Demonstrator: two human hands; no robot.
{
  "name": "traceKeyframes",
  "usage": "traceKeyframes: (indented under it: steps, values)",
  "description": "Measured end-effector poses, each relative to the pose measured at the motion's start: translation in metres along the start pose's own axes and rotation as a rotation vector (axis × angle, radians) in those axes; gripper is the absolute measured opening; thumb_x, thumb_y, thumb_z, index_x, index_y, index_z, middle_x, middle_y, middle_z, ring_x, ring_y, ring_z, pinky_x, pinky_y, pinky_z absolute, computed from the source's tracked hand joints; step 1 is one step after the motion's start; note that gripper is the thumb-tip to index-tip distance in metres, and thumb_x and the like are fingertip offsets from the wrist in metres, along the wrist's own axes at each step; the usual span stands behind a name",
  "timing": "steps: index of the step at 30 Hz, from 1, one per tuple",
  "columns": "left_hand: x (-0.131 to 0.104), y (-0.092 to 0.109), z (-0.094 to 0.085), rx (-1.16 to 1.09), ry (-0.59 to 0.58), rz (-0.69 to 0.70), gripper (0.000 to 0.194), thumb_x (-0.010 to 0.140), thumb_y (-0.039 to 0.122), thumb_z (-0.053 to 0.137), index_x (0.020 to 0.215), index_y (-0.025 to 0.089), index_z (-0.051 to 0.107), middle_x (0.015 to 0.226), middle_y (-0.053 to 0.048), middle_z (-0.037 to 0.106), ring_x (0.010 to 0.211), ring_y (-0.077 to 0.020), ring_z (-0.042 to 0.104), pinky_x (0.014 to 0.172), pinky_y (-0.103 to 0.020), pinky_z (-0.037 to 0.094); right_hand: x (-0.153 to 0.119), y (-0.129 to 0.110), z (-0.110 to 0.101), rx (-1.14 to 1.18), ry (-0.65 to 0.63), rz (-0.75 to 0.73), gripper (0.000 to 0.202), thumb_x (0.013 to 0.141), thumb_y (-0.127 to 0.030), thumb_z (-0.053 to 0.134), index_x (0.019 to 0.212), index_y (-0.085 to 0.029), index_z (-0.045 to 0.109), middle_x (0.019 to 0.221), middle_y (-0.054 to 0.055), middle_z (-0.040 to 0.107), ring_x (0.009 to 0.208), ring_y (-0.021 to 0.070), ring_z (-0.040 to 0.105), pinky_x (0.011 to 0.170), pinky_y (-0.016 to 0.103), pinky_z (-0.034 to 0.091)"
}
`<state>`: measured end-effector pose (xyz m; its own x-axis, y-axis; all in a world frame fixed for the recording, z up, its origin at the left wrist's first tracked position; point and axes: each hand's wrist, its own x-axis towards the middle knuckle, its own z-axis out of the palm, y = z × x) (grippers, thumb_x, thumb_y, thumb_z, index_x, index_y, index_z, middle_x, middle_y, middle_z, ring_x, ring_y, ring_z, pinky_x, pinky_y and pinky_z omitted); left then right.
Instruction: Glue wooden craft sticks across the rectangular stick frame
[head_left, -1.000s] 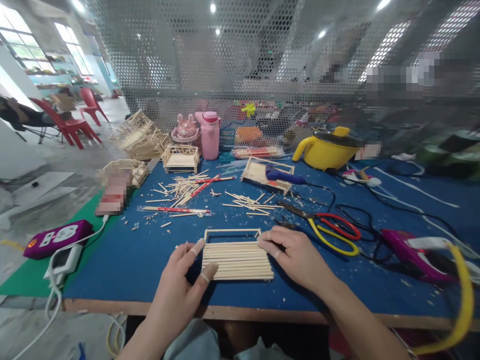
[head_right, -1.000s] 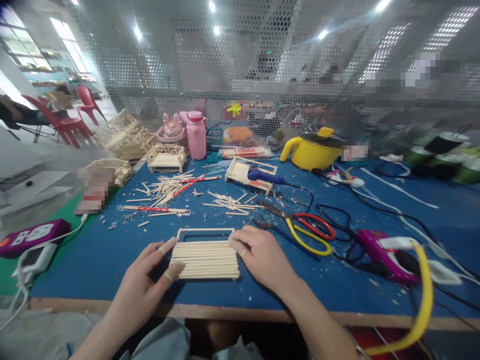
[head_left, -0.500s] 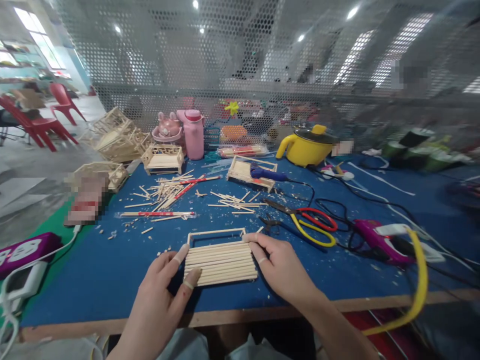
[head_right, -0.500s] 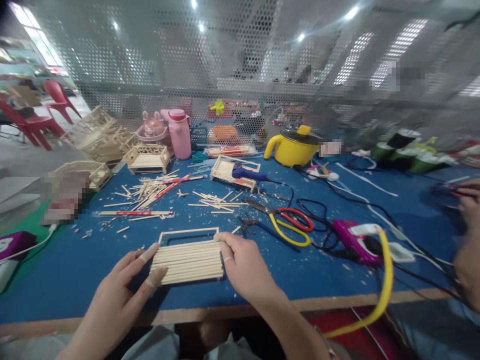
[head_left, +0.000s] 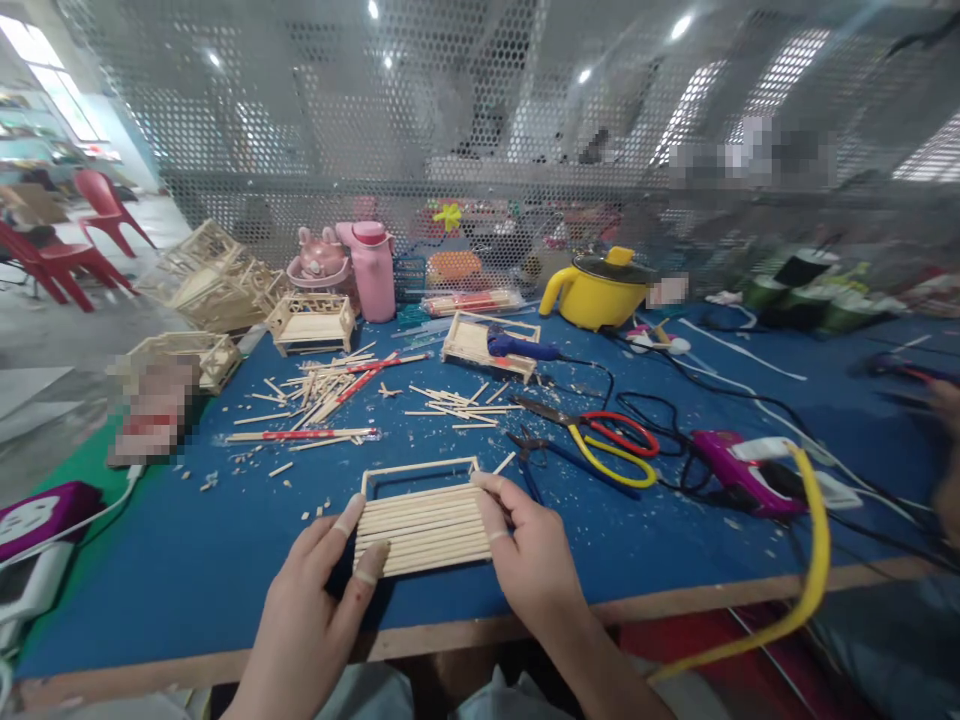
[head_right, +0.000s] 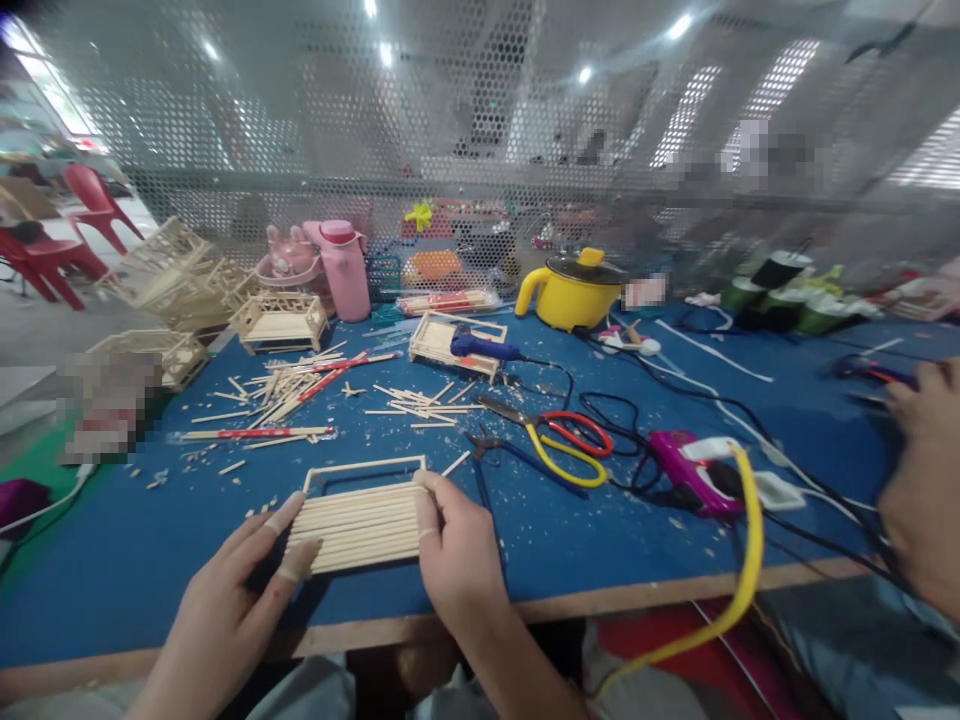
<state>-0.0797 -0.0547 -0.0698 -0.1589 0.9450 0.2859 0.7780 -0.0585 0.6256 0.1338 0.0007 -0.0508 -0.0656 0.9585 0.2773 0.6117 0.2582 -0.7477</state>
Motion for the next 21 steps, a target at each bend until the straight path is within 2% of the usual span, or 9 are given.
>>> traceKeyframes:
  steps: [3,6,10,15,16,18,20,21]
  values:
    - [0.002,0.001,0.001,-0.085,-0.022,0.006,0.052,0.088,0.051,0.048,0.126,0.017,0.059,0.107,-0.012,0.070,0.102,-0.0253,0.066,0.081,-0.036,0.056,-0.001,-0.002,0.005,-0.016,0.062,-0.009,0.032,0.090,-0.028,0.040,0.103,-0.018,0.068,0.100,0.011,0.076,0.093,0.0251,0.071,0.084,0.036,0.056]
    - [0.005,0.003,0.000,-0.132,-0.052,-0.034,0.054,0.088,0.050,0.050,0.129,0.014,0.057,0.109,-0.012,0.069,0.102,-0.0246,0.066,0.082,-0.035,0.055,-0.001,-0.005,0.010,-0.004,0.102,0.010,0.030,0.089,-0.026,0.039,0.099,-0.018,0.066,0.095,0.011,0.076,0.087,0.0241,0.072,0.078,0.035,0.057]
    - [0.007,0.002,-0.001,-0.197,-0.043,-0.096,0.055,0.088,0.051,0.050,0.126,0.013,0.058,0.109,-0.012,0.068,0.103,-0.0244,0.063,0.088,-0.037,0.052,0.002,-0.009,0.016,0.051,0.081,0.048,0.026,0.088,-0.029,0.041,0.098,-0.018,0.063,0.095,0.011,0.074,0.085,0.0230,0.070,0.078,0.035,0.056]
    - [0.005,-0.001,-0.003,-0.183,-0.044,-0.121,0.054,0.090,0.049,0.048,0.127,0.011,0.056,0.104,-0.013,0.066,0.100,-0.0246,0.063,0.083,-0.038,0.053,0.004,-0.010,0.018,0.130,0.030,0.084,0.023,0.087,-0.031,0.044,0.095,-0.019,0.061,0.089,0.009,0.074,0.081,0.0218,0.070,0.074,0.032,0.055]
    - [0.004,0.000,-0.004,-0.137,-0.014,-0.103,0.053,0.090,0.048,0.048,0.129,0.012,0.054,0.106,-0.013,0.065,0.101,-0.0251,0.062,0.083,-0.039,0.053,0.004,-0.010,0.018,0.144,0.032,0.085,0.022,0.087,-0.031,0.045,0.095,-0.019,0.061,0.089,0.009,0.074,0.081,0.0215,0.070,0.073,0.031,0.055]
    - [0.002,0.008,-0.009,-0.009,0.130,-0.033,0.055,0.090,0.043,0.050,0.135,0.013,0.046,0.118,-0.017,0.058,0.109,-0.0277,0.058,0.086,-0.043,0.051,0.004,-0.010,0.019,0.164,0.043,0.083,0.021,0.087,-0.031,0.045,0.094,-0.019,0.061,0.087,0.008,0.074,0.079,0.0208,0.070,0.071,0.030,0.055]
    - [0.002,0.022,-0.011,0.116,0.268,0.107,0.057,0.090,0.035,0.050,0.142,0.015,0.035,0.134,-0.020,0.048,0.124,-0.0295,0.048,0.097,-0.047,0.046,0.004,-0.011,0.018,0.165,0.050,0.079,0.021,0.087,-0.030,0.045,0.094,-0.018,0.060,0.084,0.008,0.073,0.077,0.0201,0.070,0.069,0.029,0.055]
    - [0.003,0.030,-0.010,0.163,0.273,0.208,0.057,0.091,0.031,0.048,0.144,0.016,0.031,0.141,-0.019,0.043,0.131,-0.0287,0.041,0.103,-0.047,0.041,0.004,-0.012,0.018,0.161,0.048,0.074,0.021,0.087,-0.028,0.044,0.094,-0.018,0.060,0.084,0.008,0.073,0.076,0.0198,0.069,0.068,0.028,0.055]
